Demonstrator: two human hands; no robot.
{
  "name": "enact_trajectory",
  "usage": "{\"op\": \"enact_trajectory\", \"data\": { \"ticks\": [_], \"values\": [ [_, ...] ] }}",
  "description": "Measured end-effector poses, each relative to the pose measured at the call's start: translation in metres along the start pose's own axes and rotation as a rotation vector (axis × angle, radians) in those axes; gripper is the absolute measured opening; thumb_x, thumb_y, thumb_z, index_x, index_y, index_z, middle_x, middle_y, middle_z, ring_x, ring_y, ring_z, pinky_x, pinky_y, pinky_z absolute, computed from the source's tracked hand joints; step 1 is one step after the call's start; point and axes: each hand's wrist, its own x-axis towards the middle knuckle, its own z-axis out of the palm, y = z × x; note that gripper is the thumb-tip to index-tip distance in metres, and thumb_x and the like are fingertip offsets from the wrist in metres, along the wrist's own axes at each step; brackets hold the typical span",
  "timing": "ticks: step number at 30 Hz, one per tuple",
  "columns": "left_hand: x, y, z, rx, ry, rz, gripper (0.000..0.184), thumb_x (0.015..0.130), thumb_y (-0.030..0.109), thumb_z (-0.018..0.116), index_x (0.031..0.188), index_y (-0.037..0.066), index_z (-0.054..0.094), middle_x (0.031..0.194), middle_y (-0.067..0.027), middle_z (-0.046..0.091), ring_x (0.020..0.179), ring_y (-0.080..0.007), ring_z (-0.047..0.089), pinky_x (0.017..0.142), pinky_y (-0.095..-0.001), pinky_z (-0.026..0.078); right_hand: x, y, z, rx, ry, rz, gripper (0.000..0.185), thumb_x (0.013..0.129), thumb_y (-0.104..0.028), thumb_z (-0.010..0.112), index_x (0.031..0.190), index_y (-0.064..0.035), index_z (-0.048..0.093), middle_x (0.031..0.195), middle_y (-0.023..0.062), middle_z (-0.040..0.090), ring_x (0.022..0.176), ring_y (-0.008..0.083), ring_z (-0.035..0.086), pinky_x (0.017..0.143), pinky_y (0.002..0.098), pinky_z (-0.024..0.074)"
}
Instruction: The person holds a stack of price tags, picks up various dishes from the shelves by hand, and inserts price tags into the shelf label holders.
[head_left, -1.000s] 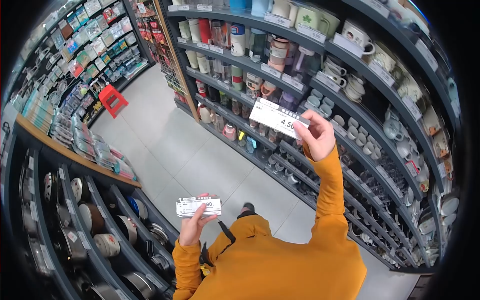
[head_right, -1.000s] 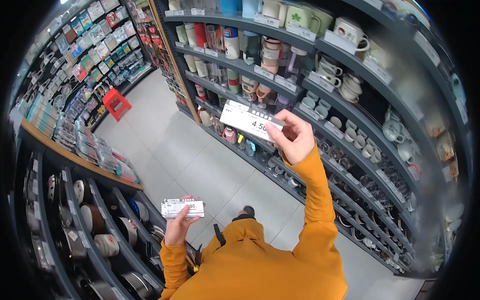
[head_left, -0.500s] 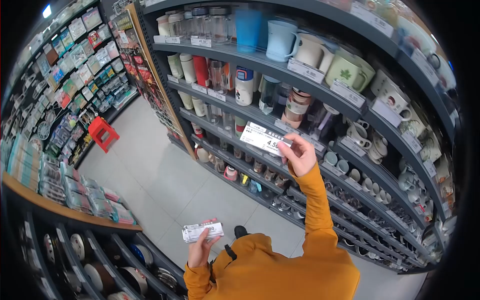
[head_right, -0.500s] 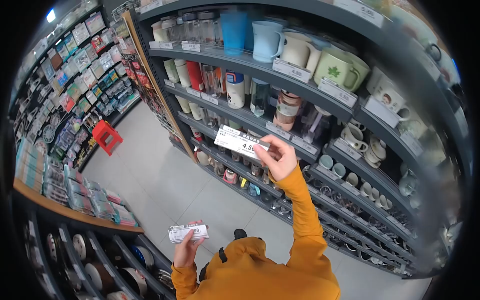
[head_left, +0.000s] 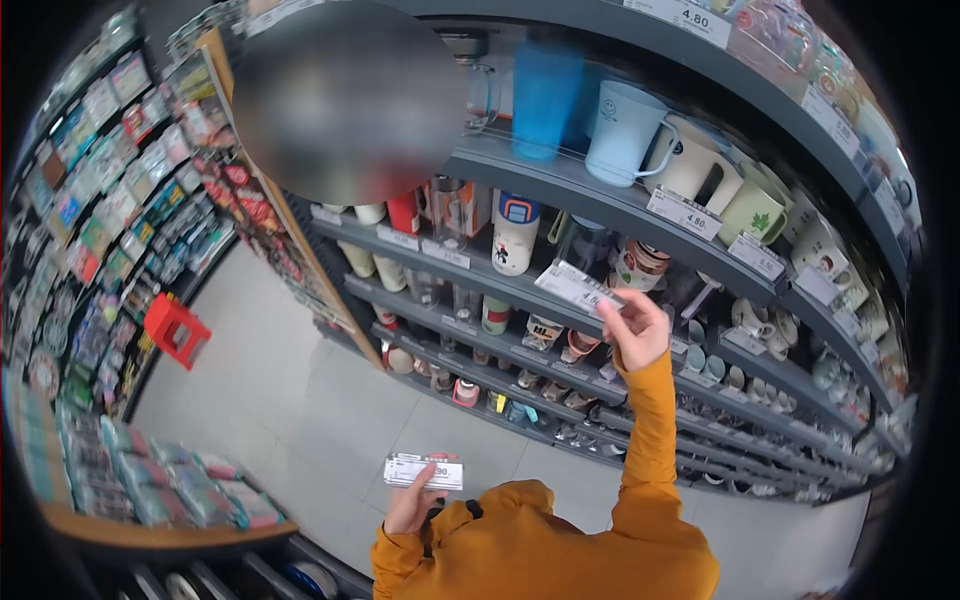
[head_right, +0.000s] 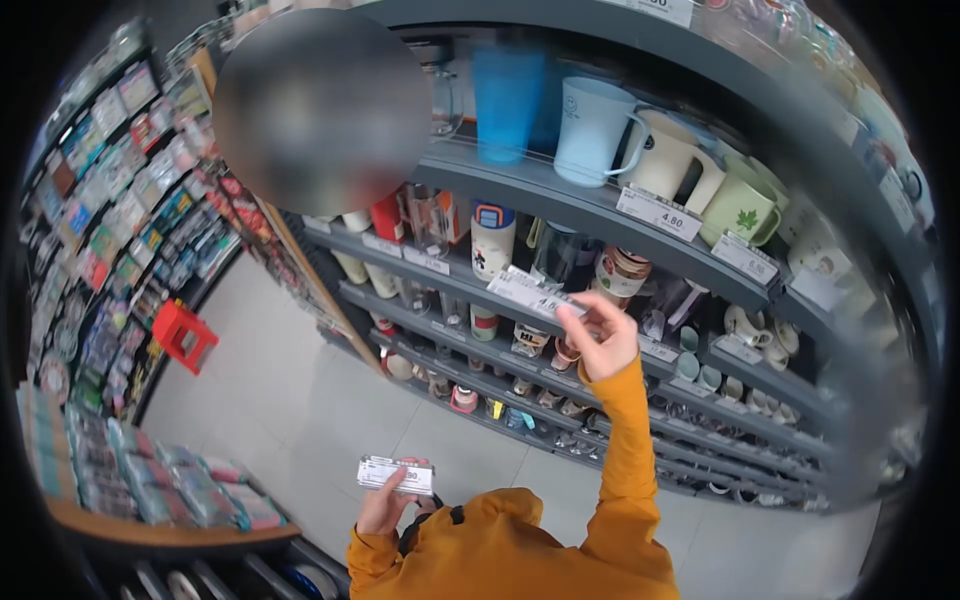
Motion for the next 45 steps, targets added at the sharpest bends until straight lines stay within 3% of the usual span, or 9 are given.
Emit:
{"op": "enact_trajectory", "data": {
  "ticks": [2,9,15,18,24,28,31,37,45],
  "values": [
    [0.018,0.023,-0.013,0.068,-0.078,-0.090,0.033,0.095,0.014,0.055,0.123,-0.003,0.053,0.115,-0.0136,0.063,0.091,-0.0165,0.064,0.066,-0.0244,0.055,0.010,-0.010,0.010,-0.144,0.115,-0.144,0.017,0.086,-0.004,0.066,0.101,0.0042,0.063,0.088,0.0045,0.061,0.064,0.0059,0.056,0.056,0.0185,0.0440],
    [0.066,0.128,-0.046,0.373,-0.347,-0.222,0.031,0.095,0.016,0.057,0.123,0.002,0.054,0.099,-0.0075,0.066,0.084,-0.0152,0.066,0.064,-0.0243,0.053,0.067,-0.073,0.062,-0.620,0.372,-0.423,0.020,0.087,-0.006,0.063,0.107,-0.0031,0.066,0.073,0.0049,0.063,0.064,0.0081,0.059,0.060,0.0220,0.0475],
    [0.098,0.173,-0.078,0.463,-0.421,-0.276,0.026,0.094,0.019,0.058,0.116,0.003,0.058,0.110,-0.0095,0.066,0.090,-0.0154,0.066,0.065,-0.0233,0.052,0.097,-0.083,0.055,-0.728,0.452,-0.449,0.015,0.090,-0.007,0.060,0.103,-0.0048,0.066,0.082,0.0063,0.064,0.066,0.0113,0.061,0.057,0.0231,0.0493],
    [0.113,0.172,-0.083,0.513,-0.461,-0.331,0.026,0.095,0.020,0.058,0.115,0.004,0.058,0.116,-0.0091,0.065,0.092,-0.0148,0.066,0.066,-0.0234,0.052,0.112,-0.087,0.039,-0.674,0.441,-0.439,0.015,0.091,-0.009,0.059,0.103,-0.0056,0.067,0.076,0.0043,0.062,0.063,0.0097,0.060,0.055,0.0230,0.0486],
    [0.109,0.159,-0.059,0.508,-0.534,-0.422,0.027,0.095,0.021,0.058,0.116,0.004,0.059,0.114,-0.0073,0.066,0.092,-0.0130,0.065,0.066,-0.0230,0.050,0.122,-0.092,0.009,-0.802,0.249,-0.138,0.018,0.092,-0.015,0.059,0.106,-0.0054,0.067,0.073,0.0050,0.063,0.058,0.0086,0.059,0.052,0.0222,0.0470],
    [0.102,0.148,-0.036,0.577,-0.613,-0.406,0.030,0.098,0.028,0.051,0.113,0.004,0.062,0.111,-0.0060,0.066,0.092,-0.0113,0.064,0.068,-0.0219,0.050,0.120,-0.102,0.006,-0.624,0.227,-0.076,0.021,0.094,-0.018,0.058,0.110,-0.0049,0.064,0.089,0.0080,0.067,0.052,0.0100,0.060,0.044,0.0214,0.0444],
    [0.094,0.131,-0.026,0.536,-0.548,-0.385,0.031,0.099,0.030,0.049,0.110,0.004,0.064,0.109,-0.0056,0.066,0.093,-0.0112,0.064,0.070,-0.0229,0.050,0.123,-0.100,-0.006,-0.639,0.169,-0.049,0.023,0.094,-0.017,0.057,0.112,-0.0039,0.062,0.097,0.0101,0.067,0.049,0.0115,0.061,0.039,0.0208,0.0424],
    [0.072,0.091,-0.006,0.391,-0.480,-0.374,0.028,0.098,0.028,0.050,0.113,0.006,0.061,0.114,-0.0067,0.065,0.102,-0.0137,0.063,0.073,-0.0261,0.051,0.123,-0.101,-0.022,-0.512,0.165,-0.081,0.024,0.094,-0.016,0.057,0.112,-0.0015,0.061,0.099,0.0113,0.067,0.048,0.0122,0.061,0.038,0.0202,0.0424],
    [0.053,0.054,0.008,0.299,-0.425,-0.358,0.026,0.098,0.024,0.051,0.116,0.006,0.058,0.118,-0.0091,0.062,0.105,-0.0160,0.062,0.076,-0.0270,0.051,0.119,-0.094,-0.035,-0.601,0.044,-0.107,0.022,0.093,-0.015,0.058,0.110,-0.0034,0.065,0.100,0.0092,0.065,0.050,0.0112,0.062,0.040,0.0208,0.0435]
  ]
}}
